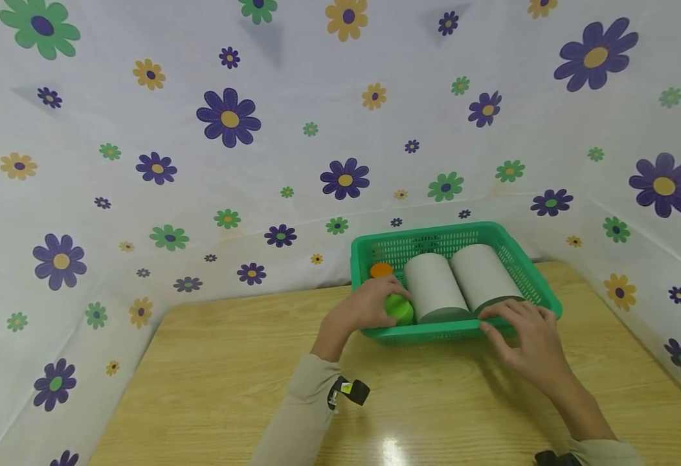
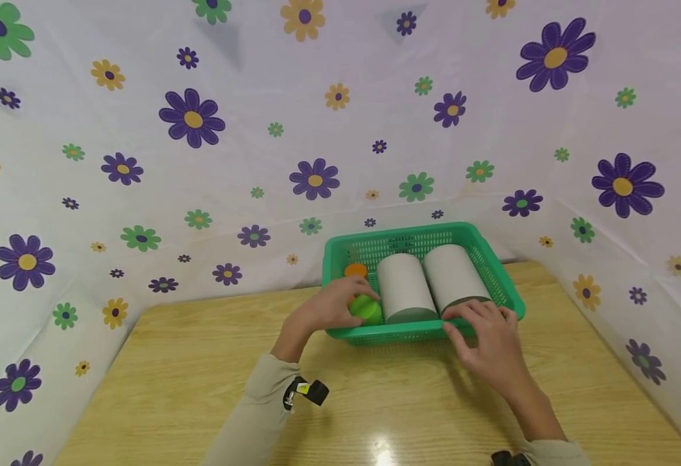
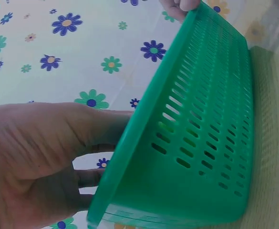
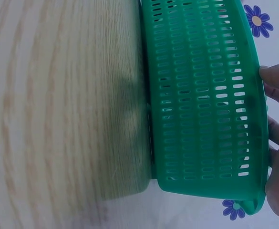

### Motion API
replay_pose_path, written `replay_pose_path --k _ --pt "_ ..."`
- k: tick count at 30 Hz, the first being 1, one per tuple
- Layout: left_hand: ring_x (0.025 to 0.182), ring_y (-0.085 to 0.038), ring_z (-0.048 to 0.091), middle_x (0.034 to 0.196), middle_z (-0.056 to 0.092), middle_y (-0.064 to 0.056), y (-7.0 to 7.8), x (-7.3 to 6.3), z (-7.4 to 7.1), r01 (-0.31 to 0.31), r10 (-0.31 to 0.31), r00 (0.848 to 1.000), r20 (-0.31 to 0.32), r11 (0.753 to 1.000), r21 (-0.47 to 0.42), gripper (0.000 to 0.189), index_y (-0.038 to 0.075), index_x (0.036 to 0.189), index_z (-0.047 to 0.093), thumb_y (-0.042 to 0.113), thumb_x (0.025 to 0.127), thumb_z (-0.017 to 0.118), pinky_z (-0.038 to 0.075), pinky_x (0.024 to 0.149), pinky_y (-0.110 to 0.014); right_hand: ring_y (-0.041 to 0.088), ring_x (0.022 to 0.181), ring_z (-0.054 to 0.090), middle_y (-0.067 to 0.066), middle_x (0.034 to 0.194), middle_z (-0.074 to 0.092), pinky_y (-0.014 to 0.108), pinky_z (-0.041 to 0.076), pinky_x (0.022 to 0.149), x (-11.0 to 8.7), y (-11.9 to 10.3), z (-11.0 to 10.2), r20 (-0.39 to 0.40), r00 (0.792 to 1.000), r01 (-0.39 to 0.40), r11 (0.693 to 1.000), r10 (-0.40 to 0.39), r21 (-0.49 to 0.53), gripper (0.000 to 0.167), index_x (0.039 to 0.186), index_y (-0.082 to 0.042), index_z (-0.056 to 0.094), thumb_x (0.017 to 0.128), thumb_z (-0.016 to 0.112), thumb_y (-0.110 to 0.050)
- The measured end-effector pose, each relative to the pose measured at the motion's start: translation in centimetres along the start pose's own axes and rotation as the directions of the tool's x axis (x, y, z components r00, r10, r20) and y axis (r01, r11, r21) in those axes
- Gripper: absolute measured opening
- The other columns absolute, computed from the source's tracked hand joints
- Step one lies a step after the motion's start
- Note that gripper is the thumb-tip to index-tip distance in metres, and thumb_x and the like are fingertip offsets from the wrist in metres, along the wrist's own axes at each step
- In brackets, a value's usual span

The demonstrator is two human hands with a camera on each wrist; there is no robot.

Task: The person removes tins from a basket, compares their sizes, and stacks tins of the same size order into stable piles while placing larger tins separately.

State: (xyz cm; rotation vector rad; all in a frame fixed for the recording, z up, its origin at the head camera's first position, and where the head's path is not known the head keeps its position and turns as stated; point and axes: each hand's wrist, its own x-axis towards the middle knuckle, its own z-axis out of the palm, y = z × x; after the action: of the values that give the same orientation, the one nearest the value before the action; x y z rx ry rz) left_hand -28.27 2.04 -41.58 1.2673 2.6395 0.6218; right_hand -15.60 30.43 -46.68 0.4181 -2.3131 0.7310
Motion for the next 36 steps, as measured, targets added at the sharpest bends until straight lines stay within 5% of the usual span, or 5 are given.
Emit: replay_pose_path --k 7,13,24,31,36 --pt "0.117 -0.022 0.052 0.131 0.057 -0.007 -0.3 -1.6 -0.2 -0.077 0.059 0.987 -0.15 0.99 -0.12 0.043 0.011 0.128 0.068 0.006 0.086 0.075 0.047 0.096 -0.031 0.027 0.097 0.056 0.0 0.098 0.07 0.06 0.031 0.086 -0.2 -0.1 0.1 0.005 1.0 -0.009 1.0 0.009 -0.001 0.02 0.097 -0.016 0.072 0.081 0.079 -0.006" --pt "0.117 -0.025 0.053 0.134 0.055 -0.011 -0.9 -3.3 0.2 -0.105 0.027 0.963 -0.27 0.955 -0.277 0.044 0.006 0.131 0.065 0.004 0.088 0.074 0.052 0.099 -0.046 0.026 0.096 0.056 -0.001 0.098 0.07 0.059 0.031 0.085 -0.2 -0.3 0.3 0.002 1.0 -0.006 1.0 0.006 0.004 0.022 0.097 -0.017 0.072 0.081 0.079 -0.005" --pt "0.123 -0.017 0.054 0.133 0.057 -0.001 -1.1 -6.2 0.6 -0.178 -0.043 0.888 -0.457 0.885 -0.429 0.044 0.013 0.134 0.065 0.008 0.091 0.073 0.05 0.105 -0.043 0.027 0.097 0.056 -0.002 0.098 0.069 0.063 0.03 0.088 -0.1 -0.4 0.4 0.025 1.0 -0.019 1.0 0.018 0.006 0.019 0.098 -0.017 0.072 0.083 0.079 -0.007" --pt "0.123 -0.027 0.055 0.137 0.052 -0.011 -1.3 -7.6 0.3 -0.279 -0.048 0.843 -0.536 0.812 -0.513 0.046 0.007 0.133 0.066 -0.005 0.09 0.071 0.054 0.099 -0.043 0.027 0.097 0.056 -0.001 0.099 0.07 0.063 0.03 0.087 -0.1 -0.3 0.2 0.014 1.0 -0.02 1.0 0.02 0.004 0.02 0.098 -0.017 0.072 0.083 0.079 -0.006" --pt "0.123 -0.028 0.055 0.138 0.05 -0.014 -1.8 -8.0 0.0 -0.309 -0.049 0.813 -0.58 0.808 -0.502 0.046 -0.001 0.133 0.064 -0.007 0.088 0.072 0.054 0.1 -0.044 0.029 0.098 0.056 0.0 0.098 0.07 0.064 0.03 0.087 -0.1 -0.1 0.2 0.007 1.0 -0.014 1.0 0.014 0.005 0.02 0.098 -0.017 0.073 0.083 0.08 -0.005"
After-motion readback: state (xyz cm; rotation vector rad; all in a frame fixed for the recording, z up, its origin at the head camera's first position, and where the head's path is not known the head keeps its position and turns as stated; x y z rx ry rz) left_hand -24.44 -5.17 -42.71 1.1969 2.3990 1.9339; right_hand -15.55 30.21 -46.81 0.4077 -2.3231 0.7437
